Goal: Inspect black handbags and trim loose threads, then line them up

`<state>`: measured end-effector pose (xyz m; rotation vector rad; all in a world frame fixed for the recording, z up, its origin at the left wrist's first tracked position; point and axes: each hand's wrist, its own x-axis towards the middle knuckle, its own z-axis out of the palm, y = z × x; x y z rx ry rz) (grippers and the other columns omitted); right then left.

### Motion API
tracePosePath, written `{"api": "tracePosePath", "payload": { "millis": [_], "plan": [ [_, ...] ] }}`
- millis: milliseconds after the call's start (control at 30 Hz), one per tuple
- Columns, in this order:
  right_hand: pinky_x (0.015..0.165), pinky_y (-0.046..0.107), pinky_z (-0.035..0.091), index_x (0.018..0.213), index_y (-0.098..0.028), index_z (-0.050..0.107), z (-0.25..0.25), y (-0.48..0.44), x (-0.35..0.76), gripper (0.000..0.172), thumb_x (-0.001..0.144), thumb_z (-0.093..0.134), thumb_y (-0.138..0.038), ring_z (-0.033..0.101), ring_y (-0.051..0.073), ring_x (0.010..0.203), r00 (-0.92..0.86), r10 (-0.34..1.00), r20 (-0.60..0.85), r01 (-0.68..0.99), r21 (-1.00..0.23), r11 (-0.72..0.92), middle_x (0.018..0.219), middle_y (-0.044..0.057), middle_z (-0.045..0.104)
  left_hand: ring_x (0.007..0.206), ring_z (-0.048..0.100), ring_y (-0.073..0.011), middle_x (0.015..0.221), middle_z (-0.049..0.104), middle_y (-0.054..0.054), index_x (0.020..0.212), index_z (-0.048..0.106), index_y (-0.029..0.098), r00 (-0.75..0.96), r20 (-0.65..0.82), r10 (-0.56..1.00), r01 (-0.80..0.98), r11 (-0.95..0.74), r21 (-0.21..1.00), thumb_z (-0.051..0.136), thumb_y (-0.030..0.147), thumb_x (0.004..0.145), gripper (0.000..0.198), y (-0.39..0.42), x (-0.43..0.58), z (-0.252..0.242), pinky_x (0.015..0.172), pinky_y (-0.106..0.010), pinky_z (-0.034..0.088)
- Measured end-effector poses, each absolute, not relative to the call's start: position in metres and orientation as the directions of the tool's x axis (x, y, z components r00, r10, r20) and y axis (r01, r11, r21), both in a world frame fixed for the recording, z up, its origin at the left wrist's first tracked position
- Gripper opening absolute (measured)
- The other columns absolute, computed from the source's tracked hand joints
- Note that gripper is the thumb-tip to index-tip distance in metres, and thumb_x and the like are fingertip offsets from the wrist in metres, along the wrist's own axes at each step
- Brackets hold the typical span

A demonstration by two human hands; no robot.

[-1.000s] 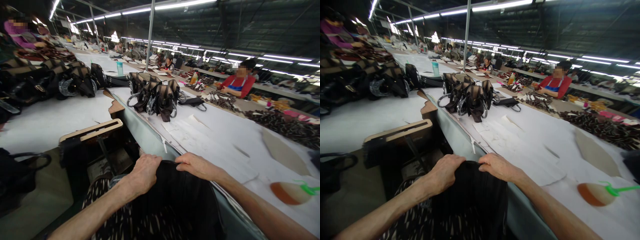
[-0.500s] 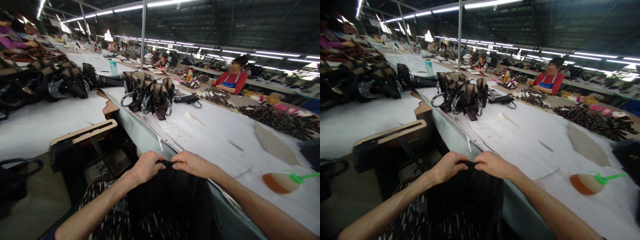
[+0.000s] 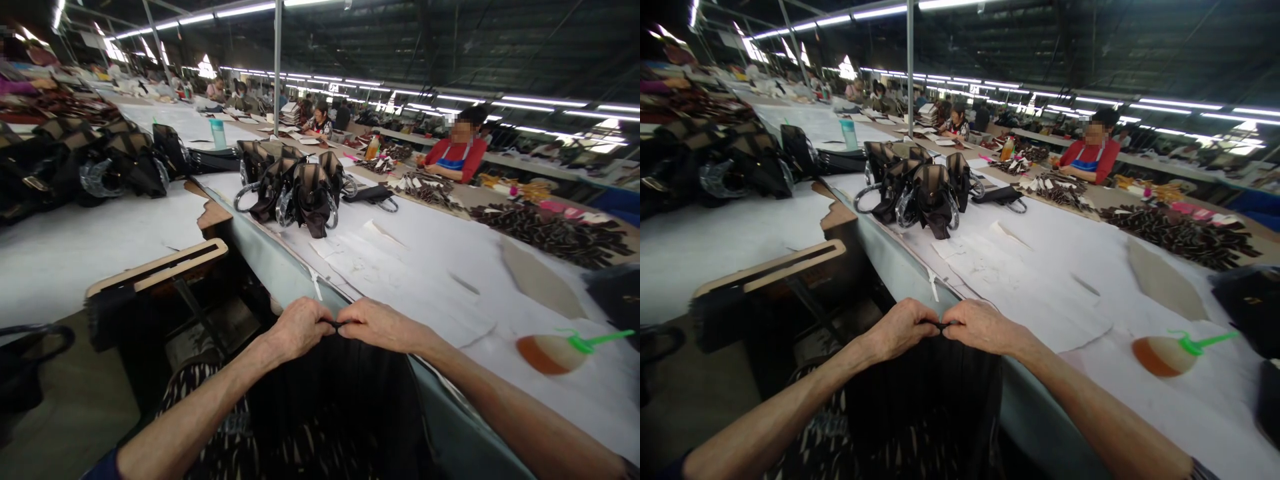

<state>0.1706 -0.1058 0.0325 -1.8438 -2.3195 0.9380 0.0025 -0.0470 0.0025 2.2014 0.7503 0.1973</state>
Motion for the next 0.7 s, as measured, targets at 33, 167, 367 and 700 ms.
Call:
{"api": "tracePosePath", "payload": {
  "millis": [33,167,367,700],
  "plan": [
    [0.048,0.02,0.026,0.063,-0.019,0.056,0.033,-0.106,0.17,0.015,0.074,0.046,-0.021,0.038,0.009,0.052,-0.297,0.895,-0.332,0.878,-0.464,0.119,0.053,-0.006,0.04,0.051,0.044,-0.0128,0.049,0.048,0.002,0.064,0.068,0.019,0.806,-0.098,0.584,0.465,-0.522,0.716,0.05,0.023,0.07,0.02,-0.047,0.003,0.003,0.05,-0.022,0.029],
    [0.057,0.022,0.032,0.068,-0.019,0.06,0.038,-0.107,0.165,0.016,0.075,0.045,-0.022,0.047,0.012,0.061,-0.294,0.901,-0.318,0.9,-0.409,0.149,0.061,-0.003,0.052,0.05,0.044,-0.0131,0.048,0.049,0.001,0.061,0.067,0.019,0.778,-0.084,0.622,0.509,-0.547,0.665,0.049,0.022,0.069,0.021,-0.05,0.003,0.003,0.049,-0.023,0.027],
    [0.065,0.026,0.035,0.067,-0.018,0.06,0.039,-0.103,0.153,0.016,0.072,0.055,-0.032,0.054,0.018,0.074,-0.231,0.917,-0.324,0.94,-0.319,0.123,0.07,0.003,0.059,0.057,0.049,-0.0149,0.055,0.056,0.0,0.071,0.07,0.02,0.775,-0.085,0.626,0.499,-0.524,0.691,0.047,0.023,0.07,0.023,-0.053,0.006,0.001,0.051,-0.023,0.031],
    [0.048,0.02,0.026,0.054,-0.018,0.033,0.036,-0.104,0.165,0.028,0.077,0.045,-0.028,0.035,0.009,0.051,-0.185,0.913,-0.363,0.915,-0.402,0.026,0.051,-0.006,0.032,0.081,0.055,-0.0181,0.093,0.063,-0.003,0.109,0.058,0.015,0.783,-0.311,0.539,0.449,-0.142,0.882,0.068,0.022,0.056,0.054,-0.034,-0.059,0.007,0.068,-0.024,0.042]
  ]
}}
